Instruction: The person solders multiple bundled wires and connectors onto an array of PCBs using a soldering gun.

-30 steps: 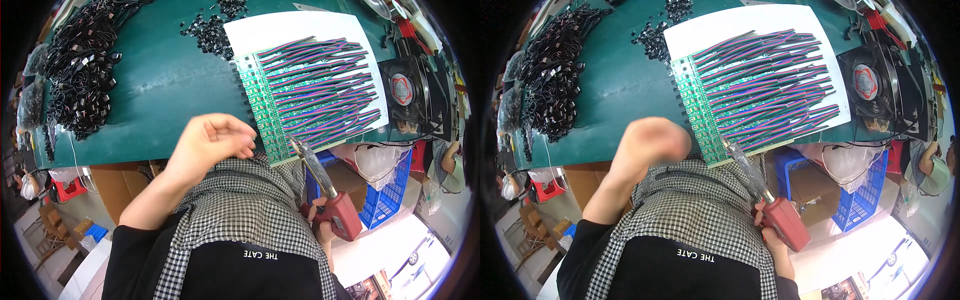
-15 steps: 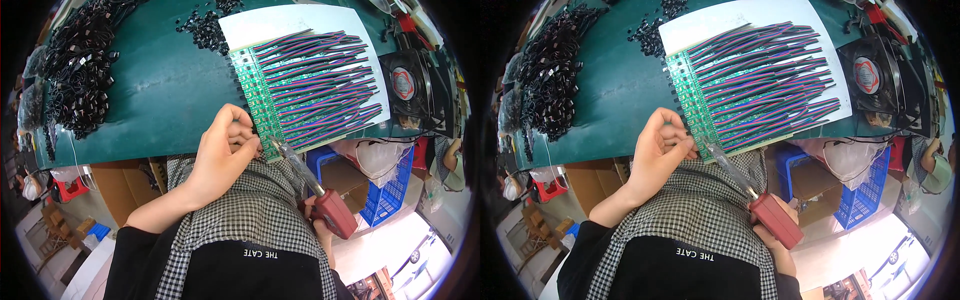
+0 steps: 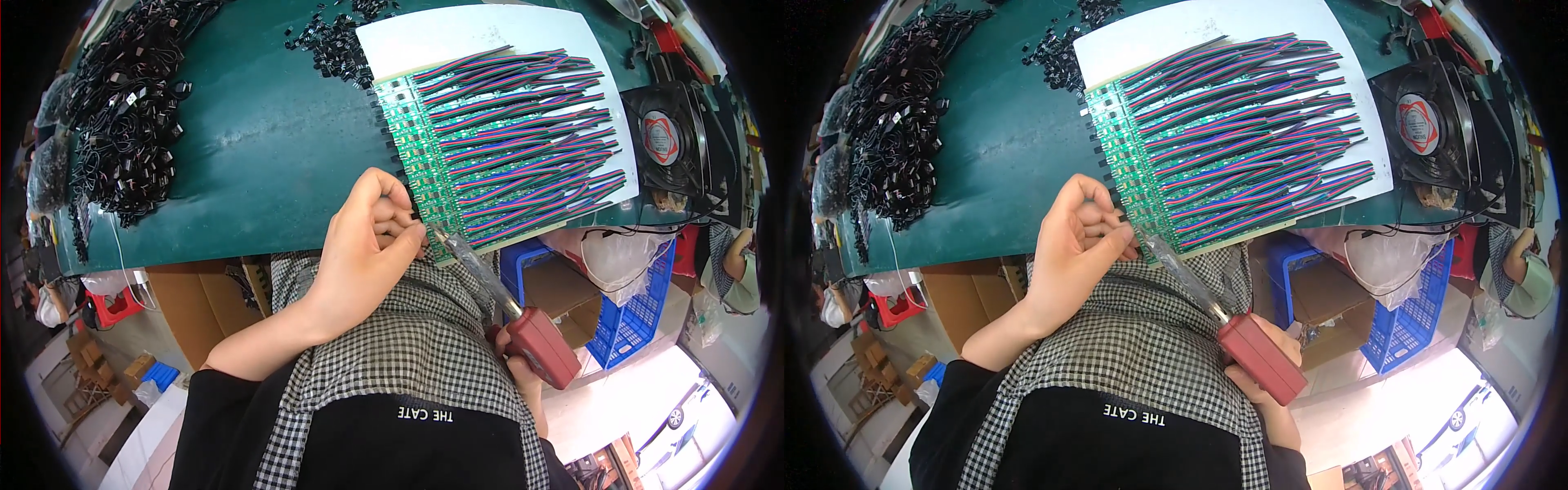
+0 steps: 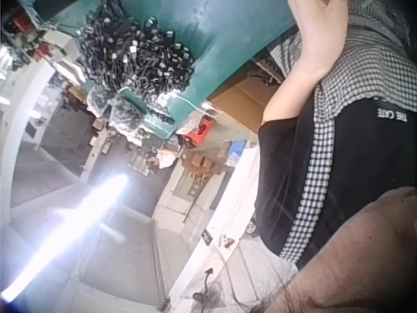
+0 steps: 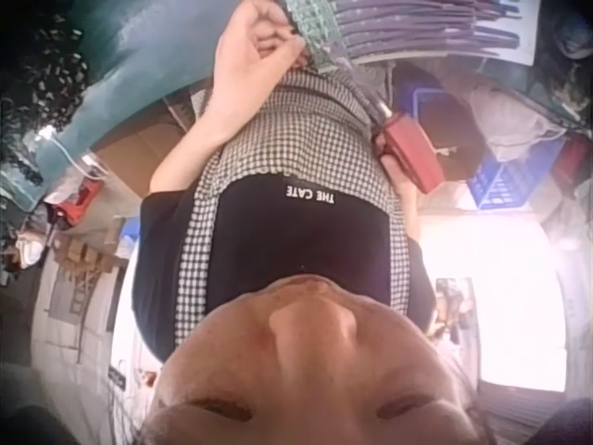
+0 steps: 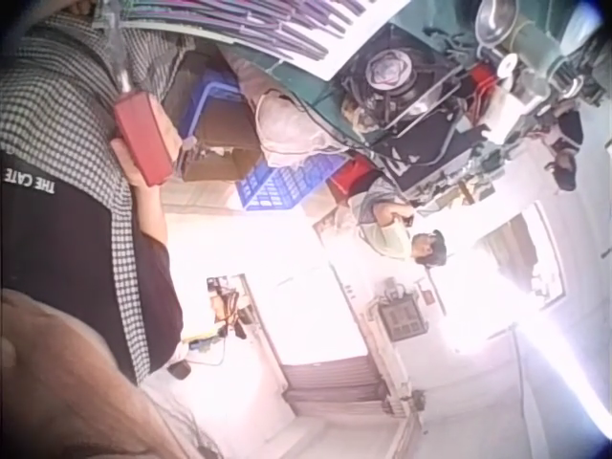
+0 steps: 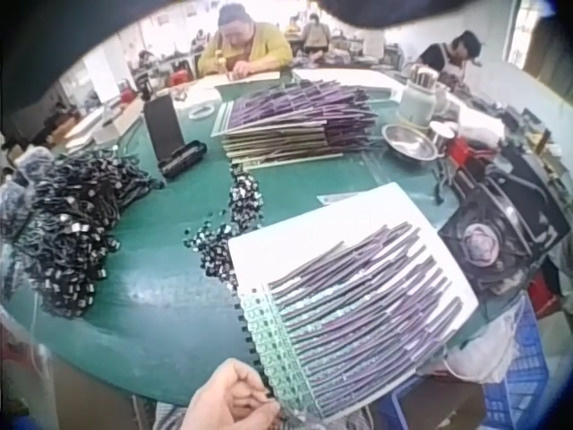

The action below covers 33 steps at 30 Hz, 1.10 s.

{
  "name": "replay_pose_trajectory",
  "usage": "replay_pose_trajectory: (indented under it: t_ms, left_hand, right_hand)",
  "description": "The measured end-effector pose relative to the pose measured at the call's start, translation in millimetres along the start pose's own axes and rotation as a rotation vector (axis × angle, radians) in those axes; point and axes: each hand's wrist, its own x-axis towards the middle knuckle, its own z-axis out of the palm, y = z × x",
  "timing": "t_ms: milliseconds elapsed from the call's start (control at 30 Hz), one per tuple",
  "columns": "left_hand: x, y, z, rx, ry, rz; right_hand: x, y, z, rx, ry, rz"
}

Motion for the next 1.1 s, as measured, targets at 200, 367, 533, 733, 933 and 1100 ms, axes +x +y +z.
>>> replay_pose_trajectory:
  t_ms: [200, 367, 533, 733, 933, 1100]
  left_hand:
    - [0, -1, 1, -0.017, 0.003, 0.009]
    - [0, -2, 0, -0.015, 0.007, 0.021]
    - [0, -2, 0, -0.005, 0.009, 0.020]
    - [0, -2, 1, 0.006, 0.024, 0.019]
    - [0, -1, 1, 0.008, 0.018, 0.018]
    - [0, -1, 1, 0.014, 0.019, 0.009]
  right_hand:
    - [7, -1, -2, -0.011, -0.071, -0.088]
    - [4, -14, -3, 0.058, -0.034, 0.012]
    - [3, -12, -4, 0.062, -0.005, -0.036]
    - [10, -13, -5, 0.024, -0.001, -0.130]
    - [16, -19, -5, 0.028, -0.046, -0.163]
    - [0, -20, -8, 0.066, -0.037, 0.042]
